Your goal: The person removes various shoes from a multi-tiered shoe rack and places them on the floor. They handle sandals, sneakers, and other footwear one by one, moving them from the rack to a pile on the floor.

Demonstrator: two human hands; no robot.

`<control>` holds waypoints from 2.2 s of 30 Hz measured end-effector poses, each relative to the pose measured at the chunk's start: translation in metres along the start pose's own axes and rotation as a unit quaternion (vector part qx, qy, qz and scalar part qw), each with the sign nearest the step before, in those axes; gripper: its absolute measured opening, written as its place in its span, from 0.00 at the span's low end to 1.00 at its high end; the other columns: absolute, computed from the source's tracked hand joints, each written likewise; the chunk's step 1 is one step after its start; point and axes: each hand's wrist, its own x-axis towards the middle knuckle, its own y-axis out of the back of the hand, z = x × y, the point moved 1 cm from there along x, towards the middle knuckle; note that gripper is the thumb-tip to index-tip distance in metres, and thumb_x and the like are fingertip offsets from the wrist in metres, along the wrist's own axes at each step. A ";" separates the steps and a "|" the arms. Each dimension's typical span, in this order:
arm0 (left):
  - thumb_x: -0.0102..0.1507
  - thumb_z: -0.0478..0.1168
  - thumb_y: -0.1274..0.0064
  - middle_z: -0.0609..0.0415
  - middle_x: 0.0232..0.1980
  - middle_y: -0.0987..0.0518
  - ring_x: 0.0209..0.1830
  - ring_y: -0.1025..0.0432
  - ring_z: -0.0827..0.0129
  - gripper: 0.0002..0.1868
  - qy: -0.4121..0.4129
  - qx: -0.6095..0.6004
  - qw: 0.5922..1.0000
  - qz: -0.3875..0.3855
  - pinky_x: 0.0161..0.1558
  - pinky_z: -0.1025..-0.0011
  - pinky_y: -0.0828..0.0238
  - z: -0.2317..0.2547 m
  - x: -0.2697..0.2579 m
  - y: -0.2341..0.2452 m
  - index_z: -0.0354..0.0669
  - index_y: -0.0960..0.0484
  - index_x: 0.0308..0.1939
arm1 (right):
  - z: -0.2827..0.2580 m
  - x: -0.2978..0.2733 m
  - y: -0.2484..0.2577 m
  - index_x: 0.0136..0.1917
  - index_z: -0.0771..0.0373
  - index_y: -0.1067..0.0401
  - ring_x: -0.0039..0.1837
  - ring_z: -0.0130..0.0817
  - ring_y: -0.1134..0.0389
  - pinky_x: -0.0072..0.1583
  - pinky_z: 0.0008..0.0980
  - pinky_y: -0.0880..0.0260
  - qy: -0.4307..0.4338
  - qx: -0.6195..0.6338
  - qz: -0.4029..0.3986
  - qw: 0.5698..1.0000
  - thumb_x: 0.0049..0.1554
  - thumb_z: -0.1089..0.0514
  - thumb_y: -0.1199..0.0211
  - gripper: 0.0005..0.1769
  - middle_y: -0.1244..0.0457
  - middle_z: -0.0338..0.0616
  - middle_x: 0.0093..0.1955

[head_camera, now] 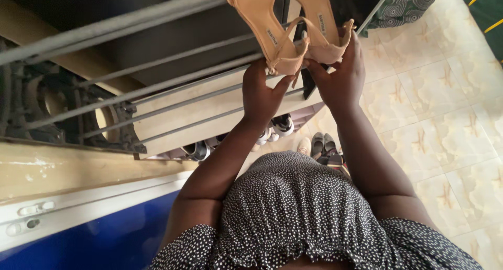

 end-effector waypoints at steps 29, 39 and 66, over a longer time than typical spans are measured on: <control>0.61 0.49 0.29 0.44 0.54 0.17 0.52 0.19 0.54 0.37 -0.009 0.107 0.994 -0.021 0.50 0.64 0.20 0.026 0.011 0.006 0.44 0.32 0.68 | -0.003 0.010 0.006 0.74 0.66 0.41 0.71 0.42 0.32 0.63 0.36 0.22 -0.034 0.027 -0.035 0.998 0.59 0.61 0.18 0.40 0.42 0.52 0.70; 0.60 0.45 0.29 0.46 0.54 0.16 0.53 0.19 0.55 0.32 -0.009 0.106 0.994 -0.006 0.52 0.65 0.21 0.022 0.008 0.004 0.48 0.28 0.64 | 0.002 0.008 0.009 0.75 0.66 0.42 0.72 0.42 0.30 0.63 0.36 0.21 -0.011 0.050 -0.035 0.998 0.59 0.64 0.20 0.40 0.41 0.51 0.71; 0.61 0.42 0.29 0.45 0.55 0.23 0.51 0.22 0.54 0.31 -0.088 0.102 0.990 0.047 0.52 0.65 0.22 0.010 -0.002 0.004 0.39 0.31 0.61 | 0.031 -0.005 -0.003 0.81 0.66 0.50 0.76 0.41 0.35 0.67 0.34 0.22 0.041 0.031 0.029 0.998 0.62 0.67 0.24 0.44 0.48 0.51 0.76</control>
